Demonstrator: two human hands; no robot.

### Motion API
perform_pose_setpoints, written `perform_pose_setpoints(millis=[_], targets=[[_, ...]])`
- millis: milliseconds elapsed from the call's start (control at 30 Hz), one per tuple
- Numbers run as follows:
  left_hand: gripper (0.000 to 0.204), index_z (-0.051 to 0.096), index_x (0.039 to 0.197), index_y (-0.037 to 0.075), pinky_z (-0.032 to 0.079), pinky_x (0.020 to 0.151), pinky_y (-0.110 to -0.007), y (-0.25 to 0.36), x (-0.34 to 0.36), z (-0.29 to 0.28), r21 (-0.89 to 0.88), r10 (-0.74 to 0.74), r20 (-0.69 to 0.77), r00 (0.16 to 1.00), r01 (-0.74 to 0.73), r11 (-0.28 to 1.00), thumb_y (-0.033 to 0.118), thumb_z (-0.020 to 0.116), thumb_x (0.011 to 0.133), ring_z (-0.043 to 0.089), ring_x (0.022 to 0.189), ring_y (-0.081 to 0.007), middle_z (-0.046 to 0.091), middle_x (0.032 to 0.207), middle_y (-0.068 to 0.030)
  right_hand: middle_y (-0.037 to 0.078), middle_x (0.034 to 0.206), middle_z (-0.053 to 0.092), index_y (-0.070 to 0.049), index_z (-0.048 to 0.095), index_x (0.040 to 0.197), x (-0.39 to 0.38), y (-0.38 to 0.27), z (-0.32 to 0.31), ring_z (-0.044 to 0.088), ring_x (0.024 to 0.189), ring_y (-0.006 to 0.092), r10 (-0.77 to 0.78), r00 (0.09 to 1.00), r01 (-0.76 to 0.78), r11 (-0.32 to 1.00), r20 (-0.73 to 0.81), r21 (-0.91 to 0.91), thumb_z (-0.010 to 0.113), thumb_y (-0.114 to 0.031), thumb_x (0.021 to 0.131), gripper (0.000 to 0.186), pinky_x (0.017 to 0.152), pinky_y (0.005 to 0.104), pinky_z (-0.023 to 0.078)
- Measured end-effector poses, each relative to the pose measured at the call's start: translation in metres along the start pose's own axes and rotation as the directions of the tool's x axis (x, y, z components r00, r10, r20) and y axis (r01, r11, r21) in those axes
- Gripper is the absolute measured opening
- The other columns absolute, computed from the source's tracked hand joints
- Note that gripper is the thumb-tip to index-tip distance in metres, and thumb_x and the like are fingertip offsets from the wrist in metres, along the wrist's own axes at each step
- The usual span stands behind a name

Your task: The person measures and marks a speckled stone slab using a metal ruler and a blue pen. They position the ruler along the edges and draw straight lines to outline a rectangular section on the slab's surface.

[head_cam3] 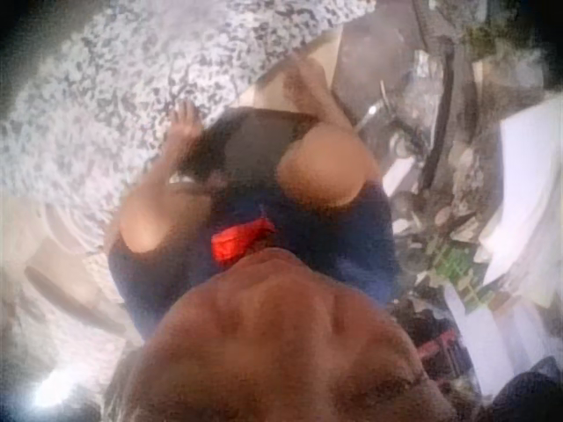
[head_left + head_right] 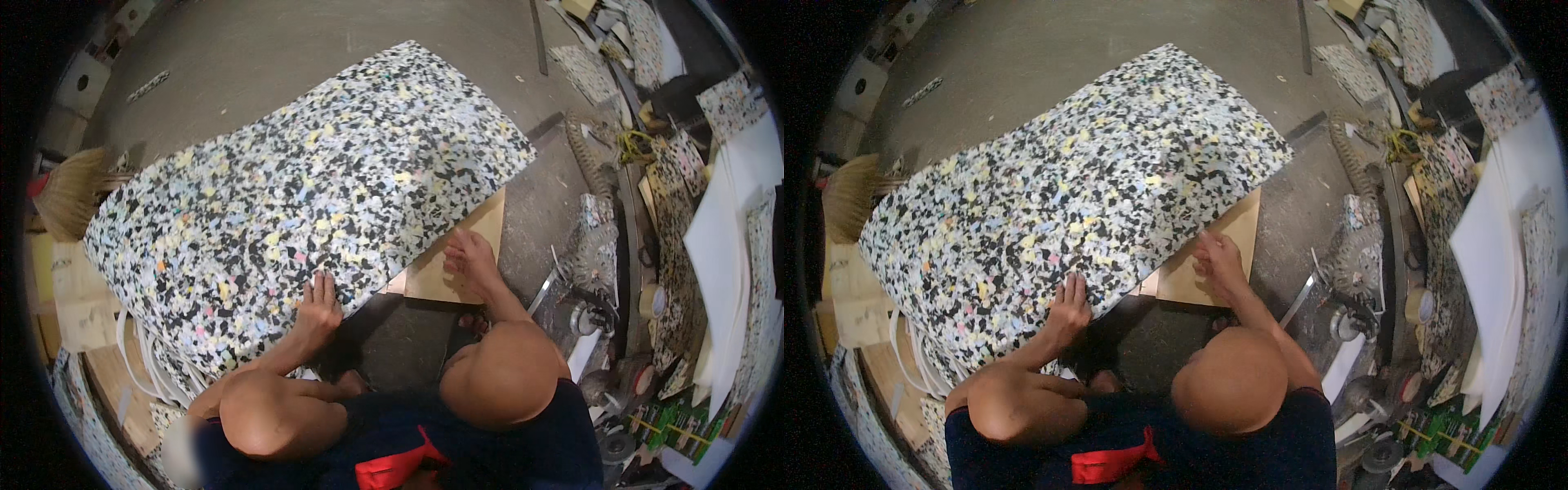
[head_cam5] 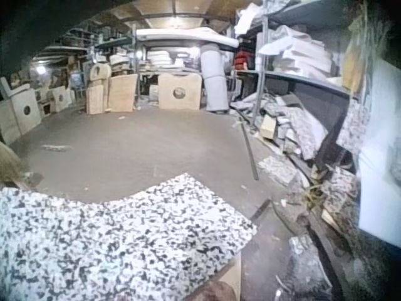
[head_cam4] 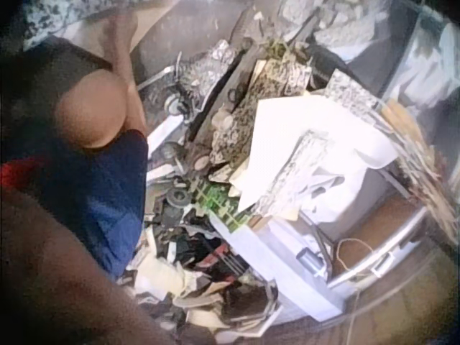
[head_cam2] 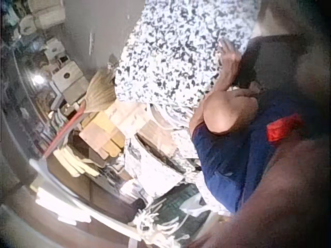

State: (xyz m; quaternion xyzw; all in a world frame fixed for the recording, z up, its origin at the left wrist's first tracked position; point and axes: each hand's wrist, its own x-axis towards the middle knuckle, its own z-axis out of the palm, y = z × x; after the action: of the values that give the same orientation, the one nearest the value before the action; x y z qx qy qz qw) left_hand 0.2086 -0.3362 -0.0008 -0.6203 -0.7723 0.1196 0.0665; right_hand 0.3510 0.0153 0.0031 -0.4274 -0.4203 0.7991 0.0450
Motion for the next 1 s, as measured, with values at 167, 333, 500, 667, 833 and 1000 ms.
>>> perform_pose_setpoints(millis=[167, 333, 500, 667, 833, 1000], targets=[[0.036, 0.07, 0.106, -0.005, 0.046, 0.097, -0.06, -0.013, -0.011, 0.005, 0.002, 0.002, -0.017, 1.0, -0.002, 1.0, 0.018, 0.057, 0.082, 0.053, 0.123, -0.0462, 0.053, 0.135, -0.0328, 0.006, 0.094, 0.058, 0.0, 0.047, 0.133, 0.036, -0.029, 0.011, 0.06, 0.08, 0.0165, -0.052, 0.988, 0.022, 0.98, -0.145, -0.2, 0.072, -0.039, 0.09, 0.064, 0.067, 0.0332, 0.053], [0.043, 0.065, 0.122, 0.005, 0.04, 0.102, -0.062, -0.002, -0.006, -0.005, -0.038, -0.126, 0.12, 0.985, 0.131, 0.991, 0.025, 0.058, 0.085, 0.048, 0.129, -0.0434, 0.049, 0.144, -0.0237, 0.028, 0.135, 0.05, 0.001, 0.034, 0.148, 0.066, -0.027, -0.019, 0.054, 0.119, 0.0378, -0.502, 0.84, 0.201, 0.639, -0.205, -0.742, 0.062, -0.012, 0.088, 0.068, 0.098, 0.046, 0.046], [0.045, 0.066, 0.121, 0.004, 0.037, 0.102, -0.07, -0.008, 0.006, -0.083, -0.195, -0.323, 0.143, 0.936, 0.346, 0.918, 0.016, 0.069, 0.077, 0.045, 0.132, -0.0481, 0.053, 0.137, -0.0239, 0.031, 0.155, 0.024, -0.009, 0.024, 0.156, 0.078, -0.011, -0.04, 0.031, 0.138, 0.051, -0.783, 0.587, 0.207, -0.102, 0.207, -0.973, 0.059, -0.005, 0.081, 0.083, 0.114, 0.0595, 0.027], [0.053, 0.063, 0.128, 0.005, 0.049, 0.101, -0.045, -0.049, 0.0, -0.137, -0.688, -0.354, 0.138, 0.925, 0.346, 0.637, 0.013, 0.068, 0.077, 0.059, 0.12, -0.0457, 0.062, 0.127, -0.0255, 0.028, 0.157, 0.024, -0.013, 0.027, 0.155, 0.079, -0.043, -0.034, 0.03, 0.141, 0.0467, -0.672, 0.515, 0.285, -0.451, 0.532, -0.846, 0.069, -0.013, 0.078, 0.088, 0.113, 0.0662, 0.022], [0.051, 0.06, 0.127, -0.002, 0.048, 0.1, -0.043, -0.105, -0.01, -0.229, -0.663, -0.395, -0.148, 0.907, 0.206, 0.72, 0.022, 0.063, 0.081, 0.062, 0.116, -0.0421, 0.065, 0.124, -0.0237, 0.021, 0.148, 0.042, -0.008, 0.044, 0.142, 0.08, -0.086, -0.003, 0.041, 0.137, 0.0404, -0.707, -0.009, 0.612, -0.563, 0.707, -0.555, 0.084, -0.027, 0.07, 0.084, 0.114, 0.0668, 0.021], [0.077, 0.054, 0.136, 0.003, 0.039, 0.109, -0.046, -0.115, -0.011, -0.301, -0.162, -0.392, -0.443, 0.806, 0.358, 0.92, 0.032, 0.083, 0.071, 0.051, 0.128, -0.0405, 0.058, 0.135, -0.0203, 0.019, 0.094, 0.066, -0.004, 0.061, 0.117, 0.006, -0.213, 0.076, 0.066, 0.087, 0.0395, -0.828, -0.031, 0.683, -0.427, 0.56, -0.593, 0.075, -0.01, 0.074, 0.045, 0.076, 0.0438, 0.053]])
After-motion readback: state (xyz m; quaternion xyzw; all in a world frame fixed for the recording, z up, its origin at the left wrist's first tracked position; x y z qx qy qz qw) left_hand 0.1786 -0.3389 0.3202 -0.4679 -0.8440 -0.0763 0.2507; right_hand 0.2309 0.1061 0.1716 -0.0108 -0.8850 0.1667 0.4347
